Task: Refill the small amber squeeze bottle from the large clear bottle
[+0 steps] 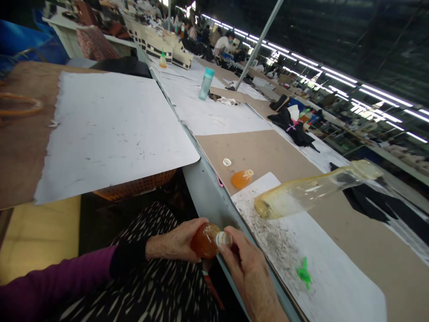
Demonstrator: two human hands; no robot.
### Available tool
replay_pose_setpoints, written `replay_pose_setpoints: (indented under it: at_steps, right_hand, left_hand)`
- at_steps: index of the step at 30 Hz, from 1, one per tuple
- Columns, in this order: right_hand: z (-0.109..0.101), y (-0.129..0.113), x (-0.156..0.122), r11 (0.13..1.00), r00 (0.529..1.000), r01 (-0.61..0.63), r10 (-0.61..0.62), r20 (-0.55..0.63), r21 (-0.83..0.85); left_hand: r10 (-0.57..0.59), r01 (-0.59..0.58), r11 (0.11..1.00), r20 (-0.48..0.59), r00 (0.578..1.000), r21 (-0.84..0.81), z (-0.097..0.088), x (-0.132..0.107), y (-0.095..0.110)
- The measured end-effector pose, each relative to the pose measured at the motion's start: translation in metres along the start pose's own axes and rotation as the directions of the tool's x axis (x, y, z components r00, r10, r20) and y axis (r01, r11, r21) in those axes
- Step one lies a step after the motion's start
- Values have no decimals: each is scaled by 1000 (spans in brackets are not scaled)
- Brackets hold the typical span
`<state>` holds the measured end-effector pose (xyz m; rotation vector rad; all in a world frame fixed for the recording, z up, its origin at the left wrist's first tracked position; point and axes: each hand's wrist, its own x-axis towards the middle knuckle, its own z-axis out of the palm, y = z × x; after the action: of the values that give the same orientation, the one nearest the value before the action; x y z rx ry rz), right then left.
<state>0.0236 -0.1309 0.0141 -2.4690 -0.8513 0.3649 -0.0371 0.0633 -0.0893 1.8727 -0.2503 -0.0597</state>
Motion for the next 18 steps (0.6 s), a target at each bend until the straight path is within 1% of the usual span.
replay_pose_setpoints:
  at_steps: [2,4,6,8,10,14,16,18]
  right_hand:
    - [0,-1,-2,1000,1000,-13,13,1,8]
    - [3,-2,-4,1000,999,-22,23,-37,17]
    - [8,-2,-6,998,994,-42,46,-95,38]
    - [15,-4,-9,993,984,-91,101,-150,72]
    - [22,-7,-10,982,964,-153,172,-200,107]
    - [34,-18,-9,957,906,-247,285,-312,155]
    - [39,-22,-7,944,882,-283,325,-341,168]
    - [41,-25,-6,932,868,-315,360,-343,181]
  left_hand:
    - [8,-8,1000,25,1000,0,-1,-1,1]
    - [6,-7,1000,22,1000,15,0,-1,2]
    - [-9,10,999,-3,1000,51,2,-1,3]
    - [-23,27,995,-47,999,94,6,-1,3]
    - [-33,46,990,-96,995,136,11,0,4]
    - [-52,92,972,-185,981,216,19,1,2]
    - [-65,121,961,-221,973,249,22,1,0]
    - [-76,143,951,-241,968,274,23,1,-1]
